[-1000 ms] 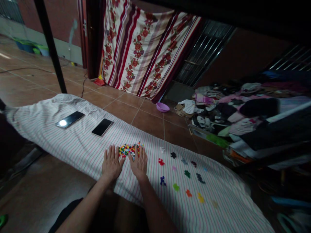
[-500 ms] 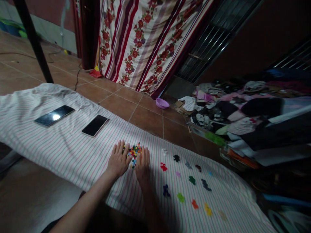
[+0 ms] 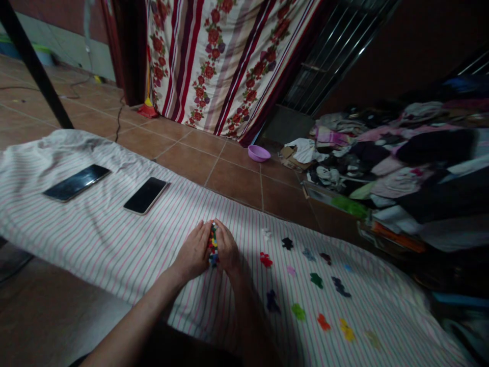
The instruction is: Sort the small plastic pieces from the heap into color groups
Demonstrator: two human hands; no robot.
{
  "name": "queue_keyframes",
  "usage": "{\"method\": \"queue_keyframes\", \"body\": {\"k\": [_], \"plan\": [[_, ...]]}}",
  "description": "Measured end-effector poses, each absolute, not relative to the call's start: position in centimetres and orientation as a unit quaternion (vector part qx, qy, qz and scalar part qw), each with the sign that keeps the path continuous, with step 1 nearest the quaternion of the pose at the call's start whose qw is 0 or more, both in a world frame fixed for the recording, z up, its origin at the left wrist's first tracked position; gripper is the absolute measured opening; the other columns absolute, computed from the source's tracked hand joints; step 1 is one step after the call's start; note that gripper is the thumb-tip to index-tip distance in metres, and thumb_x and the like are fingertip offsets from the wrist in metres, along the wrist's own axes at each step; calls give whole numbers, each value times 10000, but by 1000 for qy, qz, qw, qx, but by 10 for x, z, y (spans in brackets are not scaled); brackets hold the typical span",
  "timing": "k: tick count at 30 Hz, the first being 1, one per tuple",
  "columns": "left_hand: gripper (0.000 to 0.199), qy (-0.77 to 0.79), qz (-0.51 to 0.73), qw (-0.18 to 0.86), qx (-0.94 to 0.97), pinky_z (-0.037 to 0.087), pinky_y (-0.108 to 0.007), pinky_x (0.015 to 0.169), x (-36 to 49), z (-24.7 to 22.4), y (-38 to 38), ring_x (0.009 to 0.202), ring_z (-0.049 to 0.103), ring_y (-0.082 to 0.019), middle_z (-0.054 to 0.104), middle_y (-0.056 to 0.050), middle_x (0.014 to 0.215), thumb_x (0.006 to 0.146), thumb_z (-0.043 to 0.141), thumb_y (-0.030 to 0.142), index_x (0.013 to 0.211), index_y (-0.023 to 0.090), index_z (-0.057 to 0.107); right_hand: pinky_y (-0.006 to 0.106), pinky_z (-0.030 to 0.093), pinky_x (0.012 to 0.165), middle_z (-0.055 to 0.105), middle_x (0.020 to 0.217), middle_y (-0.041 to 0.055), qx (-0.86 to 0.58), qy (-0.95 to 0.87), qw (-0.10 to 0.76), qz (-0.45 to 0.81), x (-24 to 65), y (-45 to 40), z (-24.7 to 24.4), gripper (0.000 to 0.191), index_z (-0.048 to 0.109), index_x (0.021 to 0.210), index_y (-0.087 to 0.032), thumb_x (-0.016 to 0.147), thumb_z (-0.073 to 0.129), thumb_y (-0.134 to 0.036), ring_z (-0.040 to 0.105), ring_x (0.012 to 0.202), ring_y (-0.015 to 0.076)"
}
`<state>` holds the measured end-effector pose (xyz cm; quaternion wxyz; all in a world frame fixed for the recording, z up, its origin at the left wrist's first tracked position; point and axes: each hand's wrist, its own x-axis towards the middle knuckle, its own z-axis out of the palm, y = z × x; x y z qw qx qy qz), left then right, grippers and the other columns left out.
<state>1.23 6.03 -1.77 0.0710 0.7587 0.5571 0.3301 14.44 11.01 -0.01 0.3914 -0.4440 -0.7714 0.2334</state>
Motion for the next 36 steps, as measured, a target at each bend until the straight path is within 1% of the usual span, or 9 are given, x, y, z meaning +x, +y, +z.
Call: {"method": "queue_keyframes", "body": {"k": [3, 8, 12, 16, 21, 23, 25, 30, 36], "plan": [[704, 557, 345, 120, 746, 345, -557, 1135, 12, -11, 59, 1447, 234, -309, 340, -196, 1521, 860, 383, 225, 1511, 78, 158, 364, 426, 1091, 579, 1363, 85, -434, -750, 388, 315, 147, 103, 10, 488, 546, 1345, -184, 995, 280, -394, 528, 1270, 180], [696, 539, 334, 142, 760, 298, -570, 1163, 5, 8, 52, 1454, 220, -284, 408, -146, 1492, 817, 448, 214, 1486, 136, 273, 352, 455, 1063, 586, 1357, 68, -411, -739, 388, 368, 154, 95, 17, 477, 510, 1381, -194, 937, 362, -291, 546, 1255, 179], [664, 537, 317, 131, 770, 287, -568, 1165, -6, 14, 46, 1434, 271, -298, 443, -157, 1461, 835, 531, 339, 1441, 133, 356, 353, 481, 1029, 659, 1250, 65, -416, -746, 393, 340, 160, 94, 19, 455, 586, 1302, -196, 893, 395, -249, 598, 1182, 184], [829, 560, 286, 115, 769, 351, -603, 1097, -15, 8, 42, 1437, 230, -372, 383, -191, 1490, 761, 638, 527, 1444, 157, 347, 383, 471, 1035, 691, 1174, 66, -428, -761, 411, 263, 172, 95, 22, 364, 702, 1107, -206, 868, 433, -260, 606, 1149, 205], [975, 613, 234, 77, 750, 341, -564, 1092, -17, 14, 38, 1384, 314, -384, 370, -193, 1492, 628, 705, 669, 1410, 181, 389, 330, 561, 771, 707, 1033, 87, -509, -757, 356, 204, 194, 101, 18, 316, 718, 1058, -201, 821, 553, -331, 664, 862, 202], [949, 637, 211, 75, 738, 359, -536, 1074, -14, 22, 37, 1340, 365, -371, 407, -176, 1467, 622, 715, 659, 1392, 194, 411, 311, 554, 710, 699, 975, 75, -529, -766, 315, 187, 199, 102, 16, 332, 715, 1075, -212, 810, 591, -369, 651, 738, 179], [914, 651, 195, 77, 730, 387, -518, 1043, -12, 28, 38, 1288, 409, -362, 453, -171, 1422, 629, 726, 631, 1373, 187, 433, 306, 548, 711, 689, 955, 69, -530, -776, 297, 173, 199, 100, 14, 335, 708, 1093, -218, 827, 584, -380, 647, 721, 174], [873, 622, 239, 96, 740, 425, -503, 1003, -10, 30, 44, 1151, 488, -318, 546, -169, 1278, 664, 746, 521, 1377, 140, 417, 334, 533, 861, 675, 1043, 83, -479, -800, 313, 181, 180, 94, 15, 325, 673, 1145, -210, 887, 483, -269, 648, 935, 200], [832, 584, 322, 132, 734, 426, -499, 1019, -10, 17, 47, 1207, 455, -302, 522, -172, 1317, 724, 713, 360, 1430, 128, 340, 367, 538, 905, 673, 1101, 98, -462, -780, 348, 240, 165, 94, 14, 397, 627, 1226, -194, 885, 423, -210, 642, 995, 205]]}}
